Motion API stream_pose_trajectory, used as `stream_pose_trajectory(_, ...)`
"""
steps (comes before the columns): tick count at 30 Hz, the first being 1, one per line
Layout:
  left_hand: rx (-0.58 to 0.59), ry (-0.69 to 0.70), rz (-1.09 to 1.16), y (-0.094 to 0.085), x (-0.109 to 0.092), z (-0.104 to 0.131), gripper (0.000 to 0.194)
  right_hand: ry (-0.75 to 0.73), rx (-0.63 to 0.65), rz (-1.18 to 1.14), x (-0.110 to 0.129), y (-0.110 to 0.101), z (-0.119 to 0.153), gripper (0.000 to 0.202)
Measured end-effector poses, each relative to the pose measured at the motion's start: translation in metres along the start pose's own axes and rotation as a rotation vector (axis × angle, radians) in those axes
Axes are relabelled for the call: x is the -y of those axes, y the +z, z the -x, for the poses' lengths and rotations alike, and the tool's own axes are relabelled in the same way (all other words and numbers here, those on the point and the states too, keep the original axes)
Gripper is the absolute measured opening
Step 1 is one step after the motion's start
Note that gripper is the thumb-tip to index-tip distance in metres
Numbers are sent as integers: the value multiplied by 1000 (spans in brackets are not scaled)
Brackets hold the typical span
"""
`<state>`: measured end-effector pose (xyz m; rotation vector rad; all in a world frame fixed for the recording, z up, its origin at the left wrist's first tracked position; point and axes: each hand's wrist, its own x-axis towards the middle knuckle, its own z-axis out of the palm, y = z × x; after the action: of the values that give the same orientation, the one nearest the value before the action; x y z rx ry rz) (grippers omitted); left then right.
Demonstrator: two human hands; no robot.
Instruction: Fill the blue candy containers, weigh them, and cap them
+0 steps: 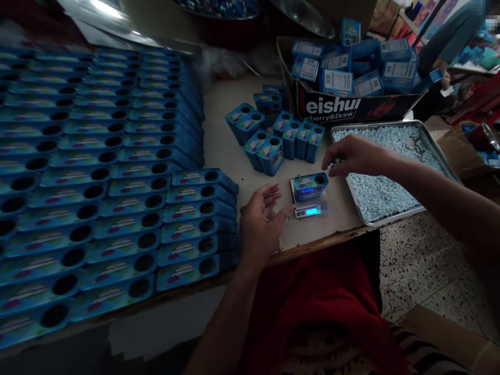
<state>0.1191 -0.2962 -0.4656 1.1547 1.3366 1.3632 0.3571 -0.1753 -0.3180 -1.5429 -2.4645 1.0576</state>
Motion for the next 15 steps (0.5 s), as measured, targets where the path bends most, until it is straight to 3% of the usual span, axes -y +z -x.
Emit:
stream_pose_trajectory(3,18,-19,0,0,4,2,59,-85,-8,185,13,7,-6,15)
stream_pose_trajectory(7,39,-34,-3,-3,5,3,61,-124,-7,246,18,14,-10,23)
stream_pose_trajectory(10,44,-38,-15,-5,5,2,62,-81,1,195,13,19,-13,32)
stream_pose_trajectory(15,54,-21,-33,-5,5,1,62,-3,-5,-18,6,29,-18,28)
